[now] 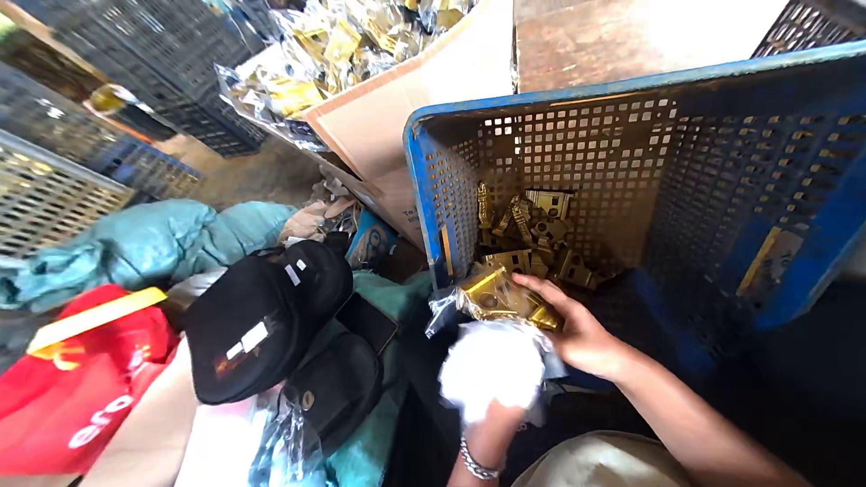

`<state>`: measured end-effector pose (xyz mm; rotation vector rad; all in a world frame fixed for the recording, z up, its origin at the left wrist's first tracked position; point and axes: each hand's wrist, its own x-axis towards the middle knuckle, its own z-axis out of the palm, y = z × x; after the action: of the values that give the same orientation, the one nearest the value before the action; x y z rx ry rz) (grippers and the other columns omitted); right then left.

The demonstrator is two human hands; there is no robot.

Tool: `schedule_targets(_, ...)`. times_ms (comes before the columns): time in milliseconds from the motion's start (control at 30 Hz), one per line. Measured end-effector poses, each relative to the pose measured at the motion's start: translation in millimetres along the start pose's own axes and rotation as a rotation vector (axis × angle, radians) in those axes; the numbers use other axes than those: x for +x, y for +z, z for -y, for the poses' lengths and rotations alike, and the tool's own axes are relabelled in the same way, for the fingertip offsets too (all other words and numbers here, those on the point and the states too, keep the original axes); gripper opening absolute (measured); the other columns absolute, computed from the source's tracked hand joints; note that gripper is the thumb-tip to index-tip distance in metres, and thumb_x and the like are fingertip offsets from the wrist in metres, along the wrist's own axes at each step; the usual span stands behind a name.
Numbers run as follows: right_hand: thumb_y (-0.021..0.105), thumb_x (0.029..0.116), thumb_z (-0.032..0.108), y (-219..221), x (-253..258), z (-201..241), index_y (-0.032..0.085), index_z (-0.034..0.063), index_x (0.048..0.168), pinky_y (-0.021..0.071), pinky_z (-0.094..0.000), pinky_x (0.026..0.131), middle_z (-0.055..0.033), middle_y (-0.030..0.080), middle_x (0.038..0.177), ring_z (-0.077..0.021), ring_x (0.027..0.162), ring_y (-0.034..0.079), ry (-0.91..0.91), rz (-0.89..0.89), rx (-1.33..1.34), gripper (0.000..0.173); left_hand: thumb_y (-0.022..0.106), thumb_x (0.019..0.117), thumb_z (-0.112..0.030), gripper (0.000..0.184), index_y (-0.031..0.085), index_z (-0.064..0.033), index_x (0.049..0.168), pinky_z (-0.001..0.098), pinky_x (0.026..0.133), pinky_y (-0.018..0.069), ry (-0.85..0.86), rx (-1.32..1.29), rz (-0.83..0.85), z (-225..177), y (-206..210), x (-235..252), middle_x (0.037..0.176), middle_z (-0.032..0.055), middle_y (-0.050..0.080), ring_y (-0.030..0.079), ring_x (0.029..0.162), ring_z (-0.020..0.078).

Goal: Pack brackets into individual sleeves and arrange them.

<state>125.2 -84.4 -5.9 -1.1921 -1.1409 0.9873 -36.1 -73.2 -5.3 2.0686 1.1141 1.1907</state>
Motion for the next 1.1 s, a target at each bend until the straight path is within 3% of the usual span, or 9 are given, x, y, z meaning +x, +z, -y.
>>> schedule_targets(100, 0.067, 0.0918, 0.004, -6.5, -3.2, 5.4, 0.057, -0.0065, 0.136, 0.0565, -0.0218, 0.095, -0.0100, 0.064, 0.130, -0.0051, 0.109, 0.067, 0.116, -0.027, 0.131, 0.046, 0.061, 0.0862, 0.008, 0.016, 0.063, -0.0040, 0.097, 0.0193, 0.076, 0.0588, -0.408, -0.702, -0.142, 3.1, -1.0, 21.7, 0.080, -0.0080, 0.071, 0.068, 0.076, -0.0010)
schedule_targets(300, 0.076, 0.0845, 0.013, -1.3, 9.5, -12.4, 0.066, -0.0057, 0.120, 0.0535, -0.0188, 0.091, -0.0145, 0.070, 0.113, -0.0072, 0.102, 0.066, -0.276, -0.166, -0.313, 0.041, 0.075, 0.0790, 0.003, 0.032, 0.063, 0.0129, 0.107, 0.0183, 0.087, 0.0564, -0.306, -0.518, 0.059, 4.0, -0.7, 8.7, 0.095, 0.0022, 0.073, 0.068, 0.092, -0.0021)
schedule_targets(433, 0.077, 0.0879, 0.008, -32.7, 18.5, 35.1, 0.063, -0.0055, 0.131, 0.0463, -0.0530, 0.107, -0.0293, 0.063, 0.127, -0.0418, 0.120, 0.061, 0.225, 0.419, -0.732, 0.047, 0.077, 0.0814, -0.001, 0.034, 0.064, 0.0071, 0.112, 0.0246, 0.087, 0.0595, -0.299, -0.600, 0.147, 29.8, -18.4, 8.5, 0.099, 0.0009, 0.075, 0.071, 0.093, 0.0030)
schedule_targets(533, 0.076, 0.0883, 0.003, -58.2, 41.3, 66.7, 0.068, -0.0027, 0.123, 0.0522, -0.0498, 0.081, -0.0225, 0.069, 0.101, -0.0333, 0.086, 0.065, 0.343, 0.786, -0.723, 0.036, 0.063, 0.0840, 0.009, 0.035, 0.056, 0.0045, 0.118, 0.0271, 0.088, 0.0595, -0.559, -0.697, -0.007, 37.0, -43.4, 12.1, 0.099, -0.0011, 0.074, 0.071, 0.093, 0.0050)
schedule_targets(633, 0.073, 0.0862, 0.000, -67.8, 58.8, 79.6, 0.064, 0.0003, 0.117, 0.0608, -0.0237, 0.077, -0.0029, 0.070, 0.106, -0.0044, 0.084, 0.069, -0.187, 0.215, -0.230, 0.032, 0.063, 0.0827, 0.015, 0.039, 0.054, 0.0012, 0.118, 0.0291, 0.085, 0.0619, -0.551, -0.759, -0.082, 34.2, -45.7, 15.8, 0.095, -0.0035, 0.075, 0.073, 0.088, 0.0061)
schedule_targets(700, 0.073, 0.0889, 0.008, -51.3, 78.5, 84.4, 0.050, 0.0007, 0.134, 0.0643, -0.0304, 0.083, -0.0104, 0.062, 0.131, -0.0147, 0.099, 0.073, -0.296, -0.095, -0.144, 0.051, 0.071, 0.0785, 0.014, 0.046, 0.055, 0.0031, 0.120, 0.0249, 0.089, 0.0598, -0.413, -0.719, -0.065, 32.2, -35.2, 17.2, 0.100, -0.0065, 0.075, 0.071, 0.094, 0.0010)
schedule_targets(833, 0.075, 0.0906, 0.012, -16.4, 51.7, 52.6, 0.065, -0.0075, 0.124, 0.0582, -0.0414, 0.089, -0.0238, 0.066, 0.120, -0.0271, 0.100, 0.069, -0.015, 0.252, -0.297, 0.040, 0.078, 0.0741, 0.009, 0.042, 0.058, 0.0159, 0.111, 0.0223, 0.091, 0.0565, -0.262, -0.568, -0.036, 15.2, -4.7, 33.2, 0.097, 0.0036, 0.072, 0.068, 0.095, 0.0001)
schedule_targets(1000, 0.062, 0.0985, 0.007, -16.3, 23.0, 17.0, 0.068, -0.0065, 0.102, 0.0550, -0.0217, 0.068, -0.0050, 0.067, 0.081, -0.0033, 0.067, 0.062, 0.127, 0.185, -0.136, 0.015, 0.079, 0.0689, 0.013, 0.041, 0.062, 0.0108, 0.106, 0.0221, 0.089, 0.0574, -0.307, -0.680, 0.101, -1.2, 7.5, 35.7, 0.094, 0.0010, 0.074, 0.070, 0.092, 0.0008)
schedule_targets(1100, 0.064, 0.0979, 0.013, -22.3, 11.7, 10.3, 0.063, 0.0023, 0.096, 0.0551, -0.0202, 0.062, 0.0049, 0.062, 0.073, -0.0003, 0.062, 0.061, 0.162, 0.103, -0.015, 0.011, 0.078, 0.0723, 0.011, 0.064, 0.051, 0.0054, 0.130, 0.0241, 0.092, 0.0567, -0.380, -0.989, 0.347, -0.5, -1.2, 38.6, 0.106, -0.0051, 0.073, 0.069, 0.097, 0.0013)
